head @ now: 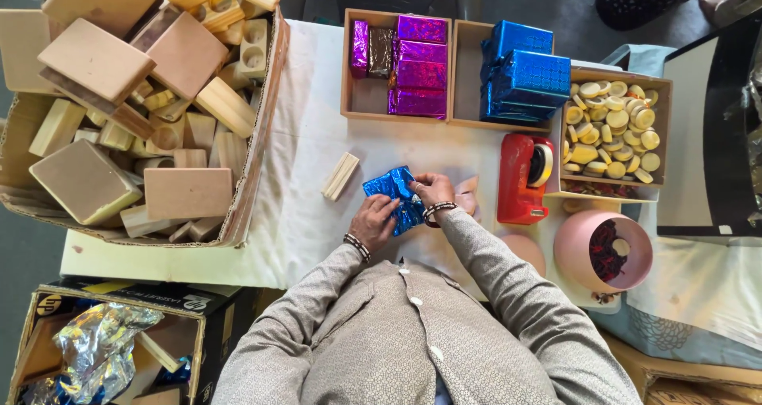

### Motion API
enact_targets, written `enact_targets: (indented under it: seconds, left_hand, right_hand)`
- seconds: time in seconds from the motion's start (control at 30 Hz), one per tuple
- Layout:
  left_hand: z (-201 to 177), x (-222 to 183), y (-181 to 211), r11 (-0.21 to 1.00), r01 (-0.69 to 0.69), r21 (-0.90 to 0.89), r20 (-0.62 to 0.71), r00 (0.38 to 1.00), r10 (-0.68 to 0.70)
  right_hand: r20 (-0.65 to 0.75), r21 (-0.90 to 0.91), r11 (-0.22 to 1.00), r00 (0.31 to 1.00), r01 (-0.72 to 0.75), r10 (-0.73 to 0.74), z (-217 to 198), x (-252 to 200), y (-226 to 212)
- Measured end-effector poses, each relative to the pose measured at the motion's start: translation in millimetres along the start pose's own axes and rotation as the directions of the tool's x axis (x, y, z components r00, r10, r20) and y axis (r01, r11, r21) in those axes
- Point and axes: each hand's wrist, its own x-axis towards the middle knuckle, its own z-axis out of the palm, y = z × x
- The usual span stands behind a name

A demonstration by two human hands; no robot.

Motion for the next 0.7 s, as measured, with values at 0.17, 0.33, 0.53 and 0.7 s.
enact_targets:
  seconds: [0.17, 0.33, 0.53, 0.7]
  left_hand:
    - [-3.8, 1.9, -13.0, 0.991, 0.085, -0.105, -0.227, 0.968, -0.107]
    - [-10.5, 10.1, -24.2, 0.986, 0.153, -0.062, -0.303, 0.939, -0.164]
    - [7.1, 19.3, -26.9, 0.993, 0.114, 0.002, -0.213, 0.971, -0.111]
    - [21.8, 16.5, -14.9, 0.992, 0.073, 0.105, -0.158, 0.986, -0.056]
  right_hand:
    - [-0.015, 0.103, 0.995, 1.000, 0.000, 0.002, 6.0, 7.8, 21.6]
    - [-0.017, 0.198, 0.980, 1.000, -0.018, 0.022, 9.7, 8.2, 39.2]
    - [-0.002, 0.290, 0.957, 1.000, 0.007, -0.007, 12.8, 3.0, 42.2]
    - [-0.044, 0.337, 0.941, 0.999, 0.027, -0.013, 14.8, -8.6, 41.5]
